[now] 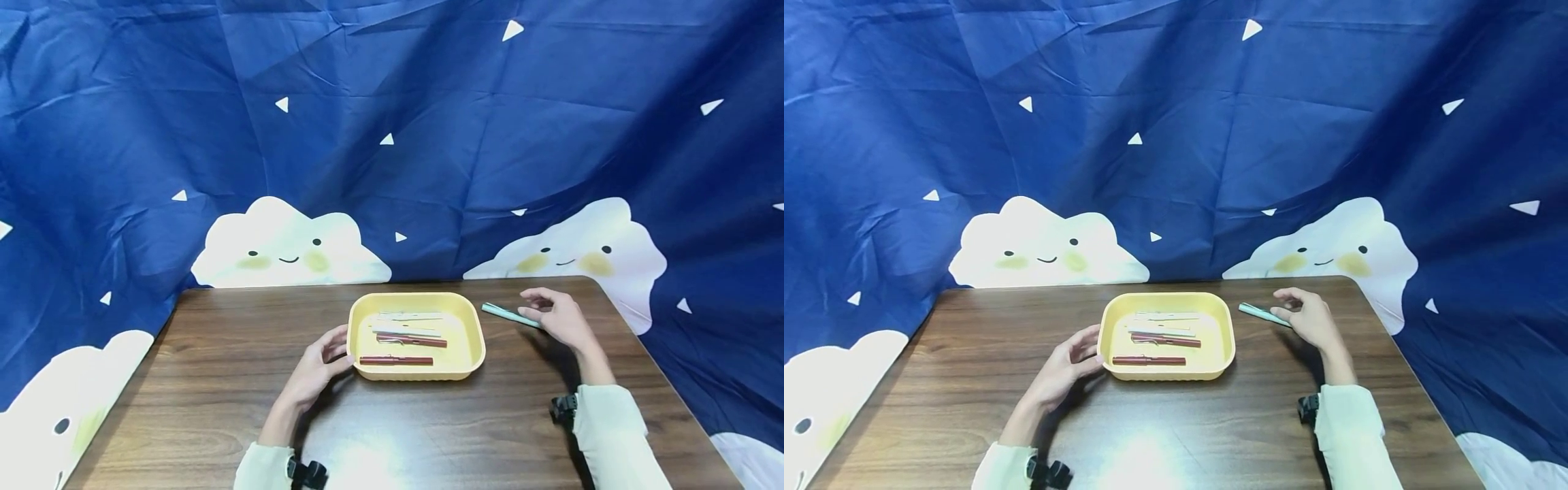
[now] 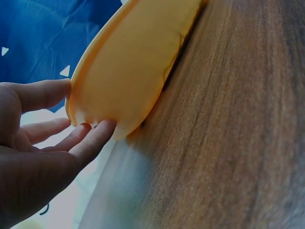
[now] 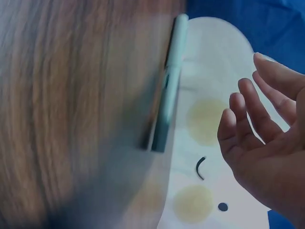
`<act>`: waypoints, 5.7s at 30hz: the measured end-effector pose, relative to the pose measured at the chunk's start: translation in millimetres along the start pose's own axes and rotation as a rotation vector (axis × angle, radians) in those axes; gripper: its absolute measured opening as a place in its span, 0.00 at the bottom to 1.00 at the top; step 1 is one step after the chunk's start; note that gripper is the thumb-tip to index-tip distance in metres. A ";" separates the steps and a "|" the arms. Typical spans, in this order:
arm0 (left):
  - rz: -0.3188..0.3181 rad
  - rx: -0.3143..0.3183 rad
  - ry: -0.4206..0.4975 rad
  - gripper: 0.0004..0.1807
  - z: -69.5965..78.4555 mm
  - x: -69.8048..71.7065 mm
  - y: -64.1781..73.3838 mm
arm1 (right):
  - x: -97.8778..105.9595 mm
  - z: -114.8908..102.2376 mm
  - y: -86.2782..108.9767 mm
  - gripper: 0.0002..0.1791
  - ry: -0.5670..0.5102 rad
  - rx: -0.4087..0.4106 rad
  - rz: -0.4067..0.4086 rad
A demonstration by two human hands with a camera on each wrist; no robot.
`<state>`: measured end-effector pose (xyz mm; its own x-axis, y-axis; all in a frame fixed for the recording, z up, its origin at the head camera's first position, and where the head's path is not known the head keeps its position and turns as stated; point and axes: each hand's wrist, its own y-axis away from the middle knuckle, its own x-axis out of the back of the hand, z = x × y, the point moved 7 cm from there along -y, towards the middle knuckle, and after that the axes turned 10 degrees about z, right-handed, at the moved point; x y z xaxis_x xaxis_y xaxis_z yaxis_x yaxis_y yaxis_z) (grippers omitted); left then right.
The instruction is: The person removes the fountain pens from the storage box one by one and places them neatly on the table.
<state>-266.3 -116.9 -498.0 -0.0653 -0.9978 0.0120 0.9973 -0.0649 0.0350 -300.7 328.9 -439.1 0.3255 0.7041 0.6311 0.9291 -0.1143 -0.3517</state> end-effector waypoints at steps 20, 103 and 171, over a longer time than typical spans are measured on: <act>-0.004 0.016 -0.013 0.34 -1.1 -1.1 -0.9 | -21.3 -48.2 10.7 0.29 -0.174 -0.015 -0.107; -0.021 -0.011 -0.011 0.34 2.6 -0.5 -2.9 | -169.1 -121.0 46.9 0.10 -0.215 0.190 -0.736; -0.032 -0.007 0.012 0.35 4.5 -1.6 -1.7 | -59.2 -92.9 26.1 0.10 -0.179 0.145 -0.213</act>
<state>-268.0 -115.2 -493.5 -0.0967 -0.9953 -0.0014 0.9949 -0.0967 0.0278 -279.5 219.1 -421.4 0.0778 0.8151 0.5741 0.9342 0.1415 -0.3275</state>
